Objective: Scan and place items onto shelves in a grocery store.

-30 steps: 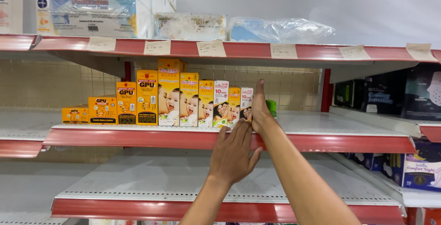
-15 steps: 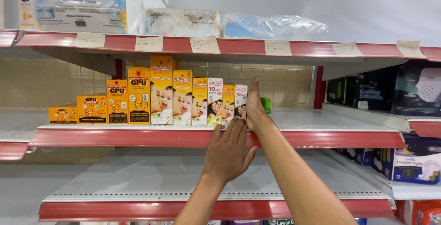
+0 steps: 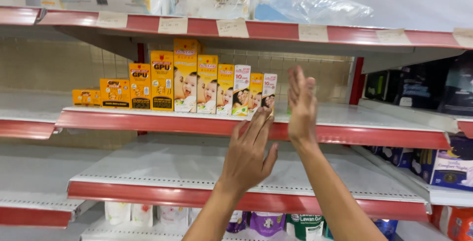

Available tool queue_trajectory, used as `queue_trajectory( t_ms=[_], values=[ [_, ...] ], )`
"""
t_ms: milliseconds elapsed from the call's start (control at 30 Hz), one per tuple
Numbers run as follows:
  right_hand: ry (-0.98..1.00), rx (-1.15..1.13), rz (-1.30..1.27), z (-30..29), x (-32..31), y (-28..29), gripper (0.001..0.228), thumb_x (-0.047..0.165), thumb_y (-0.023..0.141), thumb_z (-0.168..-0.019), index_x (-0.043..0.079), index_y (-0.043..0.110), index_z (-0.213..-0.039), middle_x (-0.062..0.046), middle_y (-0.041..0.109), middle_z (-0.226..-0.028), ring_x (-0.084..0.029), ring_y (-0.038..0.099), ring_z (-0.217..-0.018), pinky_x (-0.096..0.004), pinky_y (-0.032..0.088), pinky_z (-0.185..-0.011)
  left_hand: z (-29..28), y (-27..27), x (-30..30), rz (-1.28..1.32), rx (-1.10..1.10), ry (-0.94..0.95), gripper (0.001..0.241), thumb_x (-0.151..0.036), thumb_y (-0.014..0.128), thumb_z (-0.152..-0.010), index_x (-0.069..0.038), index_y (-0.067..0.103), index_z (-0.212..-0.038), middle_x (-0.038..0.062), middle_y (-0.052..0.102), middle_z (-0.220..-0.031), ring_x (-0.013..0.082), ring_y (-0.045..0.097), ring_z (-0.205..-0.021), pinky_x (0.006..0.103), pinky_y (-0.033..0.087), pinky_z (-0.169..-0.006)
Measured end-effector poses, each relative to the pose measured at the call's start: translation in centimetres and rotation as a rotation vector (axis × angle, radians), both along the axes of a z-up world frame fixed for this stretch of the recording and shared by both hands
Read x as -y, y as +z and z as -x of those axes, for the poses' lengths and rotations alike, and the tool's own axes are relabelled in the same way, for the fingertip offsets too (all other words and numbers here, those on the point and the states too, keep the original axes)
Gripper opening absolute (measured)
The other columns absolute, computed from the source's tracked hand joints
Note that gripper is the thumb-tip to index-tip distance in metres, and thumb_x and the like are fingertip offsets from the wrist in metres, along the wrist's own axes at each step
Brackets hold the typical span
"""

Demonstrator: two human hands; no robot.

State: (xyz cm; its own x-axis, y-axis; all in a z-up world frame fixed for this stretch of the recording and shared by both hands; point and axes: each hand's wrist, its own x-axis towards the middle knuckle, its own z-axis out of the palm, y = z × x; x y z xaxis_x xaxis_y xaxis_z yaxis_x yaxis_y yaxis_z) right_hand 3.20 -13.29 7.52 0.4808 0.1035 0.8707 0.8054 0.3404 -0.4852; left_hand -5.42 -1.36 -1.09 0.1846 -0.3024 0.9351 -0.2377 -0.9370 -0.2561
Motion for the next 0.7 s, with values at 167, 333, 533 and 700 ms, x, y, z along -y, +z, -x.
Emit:
queue_trajectory(
  t_ms=[167,333,533,700],
  values=[
    [0.317,0.242,0.042,7.2,4.5,-12.2,0.077,0.06,0.036,-0.111,-0.006,0.044,-0.149,-0.029,0.064,-0.137,-0.037,0.07,-0.121,-0.048,0.049,-0.115,7.7,-11.6,-1.1,0.3,0.063,-0.145,0.045,-0.006,0.063,-0.09,0.001,0.059,-0.134,0.018,0.057,-0.151,0.0332,0.05,-0.147,0.0478,0.04,-0.116],
    [0.504,-0.26,0.315,7.9,3.0,-33.3,0.055,0.043,0.045,-0.108,-0.006,0.06,-0.127,-0.023,0.077,-0.101,-0.03,0.076,-0.085,-0.045,0.061,-0.082,14.6,-30.7,-7.3,0.807,-0.161,0.091,0.035,-0.003,0.064,-0.085,-0.002,0.067,-0.12,0.017,0.067,-0.133,0.0351,0.058,-0.134,0.0474,0.047,-0.109],
    [0.6,-0.912,0.689,14.1,-1.1,-60.4,0.031,0.025,0.051,-0.105,0.001,0.066,-0.117,-0.014,0.078,-0.097,-0.02,0.074,-0.08,-0.034,0.059,-0.072,27.9,-51.2,-9.0,1.188,-0.494,0.498,0.024,-0.009,0.066,-0.086,-0.003,0.07,-0.108,0.018,0.071,-0.122,0.039,0.065,-0.12,0.0487,0.053,-0.102],
    [0.629,-1.01,1.036,21.3,-2.7,-73.2,0.025,0.019,0.059,-0.101,0.006,0.067,-0.121,-0.008,0.078,-0.108,-0.014,0.071,-0.089,-0.029,0.053,-0.072,36.4,-60.1,-6.4,1.463,-0.917,0.979,0.028,-0.018,0.073,-0.081,-0.006,0.071,-0.106,0.016,0.064,-0.129,0.0408,0.06,-0.119,0.0517,0.052,-0.099]
  ],
)
